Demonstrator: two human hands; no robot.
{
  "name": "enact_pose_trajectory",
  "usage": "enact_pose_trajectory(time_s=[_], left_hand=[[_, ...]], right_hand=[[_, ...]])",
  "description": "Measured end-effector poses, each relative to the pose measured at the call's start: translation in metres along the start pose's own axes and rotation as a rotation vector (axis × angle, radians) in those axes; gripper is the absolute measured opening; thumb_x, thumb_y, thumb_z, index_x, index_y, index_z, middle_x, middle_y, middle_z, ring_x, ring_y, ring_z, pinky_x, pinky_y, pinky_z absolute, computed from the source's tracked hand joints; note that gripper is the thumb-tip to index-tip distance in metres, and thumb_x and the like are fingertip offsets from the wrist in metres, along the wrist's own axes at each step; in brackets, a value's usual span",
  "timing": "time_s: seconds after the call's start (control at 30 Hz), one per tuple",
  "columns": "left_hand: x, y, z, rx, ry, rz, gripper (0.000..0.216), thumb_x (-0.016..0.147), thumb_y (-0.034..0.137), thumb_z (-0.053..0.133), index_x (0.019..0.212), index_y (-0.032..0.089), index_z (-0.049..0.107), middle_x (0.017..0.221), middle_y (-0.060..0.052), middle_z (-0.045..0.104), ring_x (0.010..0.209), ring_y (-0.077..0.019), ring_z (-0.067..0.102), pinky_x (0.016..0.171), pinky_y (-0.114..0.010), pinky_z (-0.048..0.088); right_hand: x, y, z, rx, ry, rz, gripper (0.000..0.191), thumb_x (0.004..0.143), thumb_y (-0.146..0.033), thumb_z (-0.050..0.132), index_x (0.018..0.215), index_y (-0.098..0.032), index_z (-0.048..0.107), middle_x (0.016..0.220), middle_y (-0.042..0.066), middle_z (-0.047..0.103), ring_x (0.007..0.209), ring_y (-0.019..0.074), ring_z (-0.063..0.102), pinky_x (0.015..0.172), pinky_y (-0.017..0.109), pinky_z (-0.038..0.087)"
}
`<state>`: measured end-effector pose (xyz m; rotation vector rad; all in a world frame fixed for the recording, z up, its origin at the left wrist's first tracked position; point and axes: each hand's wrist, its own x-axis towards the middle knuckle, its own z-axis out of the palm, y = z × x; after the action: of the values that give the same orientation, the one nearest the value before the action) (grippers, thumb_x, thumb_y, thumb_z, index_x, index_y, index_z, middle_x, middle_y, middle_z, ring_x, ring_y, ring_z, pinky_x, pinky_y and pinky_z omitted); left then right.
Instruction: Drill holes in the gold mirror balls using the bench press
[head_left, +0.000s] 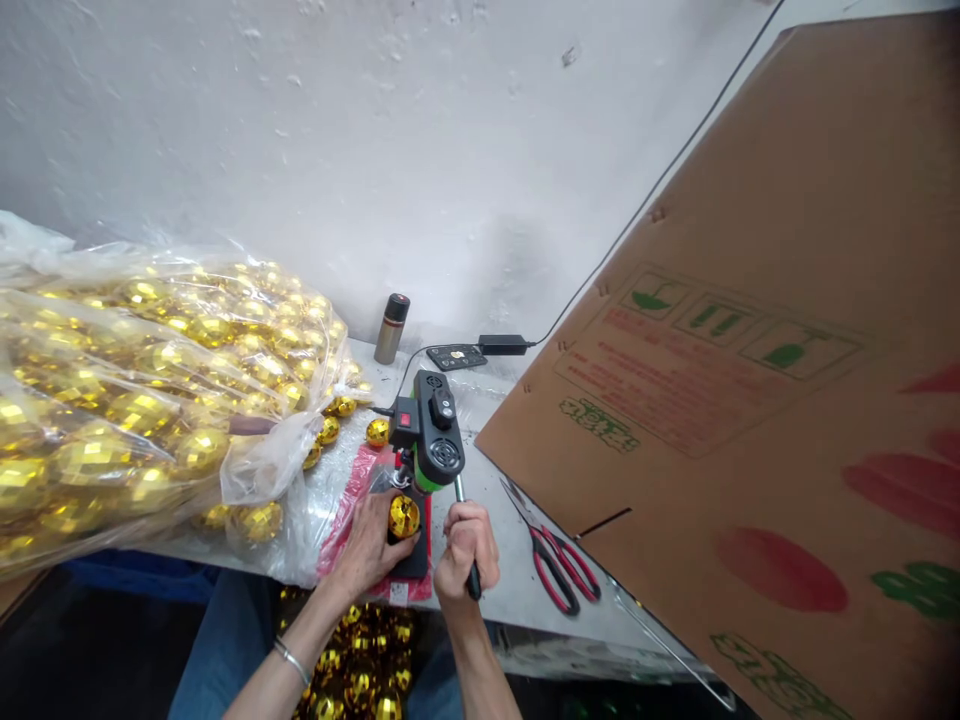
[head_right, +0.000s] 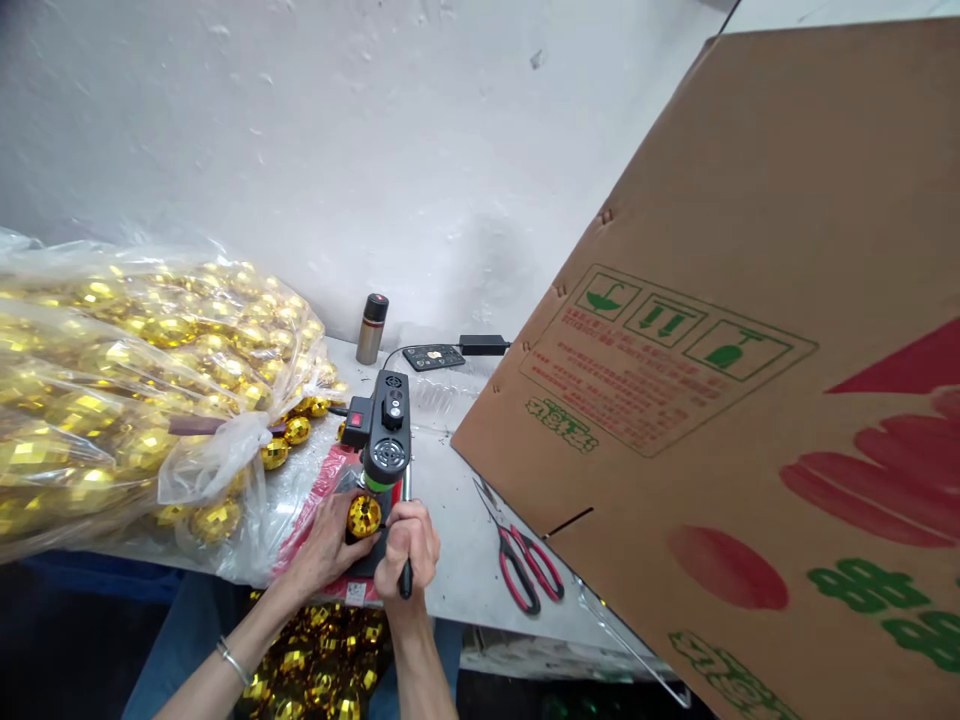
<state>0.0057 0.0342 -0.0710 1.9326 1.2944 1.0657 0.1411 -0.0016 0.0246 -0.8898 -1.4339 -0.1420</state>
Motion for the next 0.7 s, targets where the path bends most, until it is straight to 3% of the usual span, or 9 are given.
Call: enact_pose_trajectory(time_s=[0.33, 0.57, 0.7], left_hand=[[0.001, -0.011, 0.003, 0.009, 0.004, 0.019, 0.057, 0.086, 0.033, 0.080, 0.139, 0.021, 0.063, 0.127, -0.014, 0.073, 0.121, -0.0375, 0.068, 0.107, -0.057, 0.055], [0.002, -0.005, -0.004, 0.017, 0.043, 0.042, 0.055, 0.087, 0.033, 0.078, 0.137, 0.020, 0.061, 0.128, -0.015, 0.074, 0.122, -0.0369, 0.070, 0.107, -0.058, 0.057], [-0.032, -0.006, -0.011, 0.000, 0.099, 0.083, 0.057, 0.090, 0.034, 0.077, 0.143, 0.022, 0.058, 0.131, -0.015, 0.074, 0.123, -0.0363, 0.072, 0.107, -0.057, 0.059]], right_hand=[[-0.008, -0.001, 0.012, 0.017, 0.018, -0.054, 0.032, 0.109, -0.020, 0.040, 0.078, -0.026, 0.048, 0.076, -0.002, 0.056, 0.067, 0.0156, 0.055, 0.063, 0.030, 0.045], [0.063, -0.042, -0.009, 0.000, -0.068, 0.195, 0.033, 0.111, -0.020, 0.043, 0.080, -0.024, 0.051, 0.070, -0.004, 0.053, 0.059, 0.0116, 0.047, 0.056, 0.026, 0.036], [0.091, -0.053, -0.014, 0.000, -0.125, 0.260, 0.043, 0.112, -0.030, 0.047, 0.070, -0.024, 0.048, 0.065, -0.005, 0.051, 0.060, 0.0113, 0.050, 0.060, 0.026, 0.039]])
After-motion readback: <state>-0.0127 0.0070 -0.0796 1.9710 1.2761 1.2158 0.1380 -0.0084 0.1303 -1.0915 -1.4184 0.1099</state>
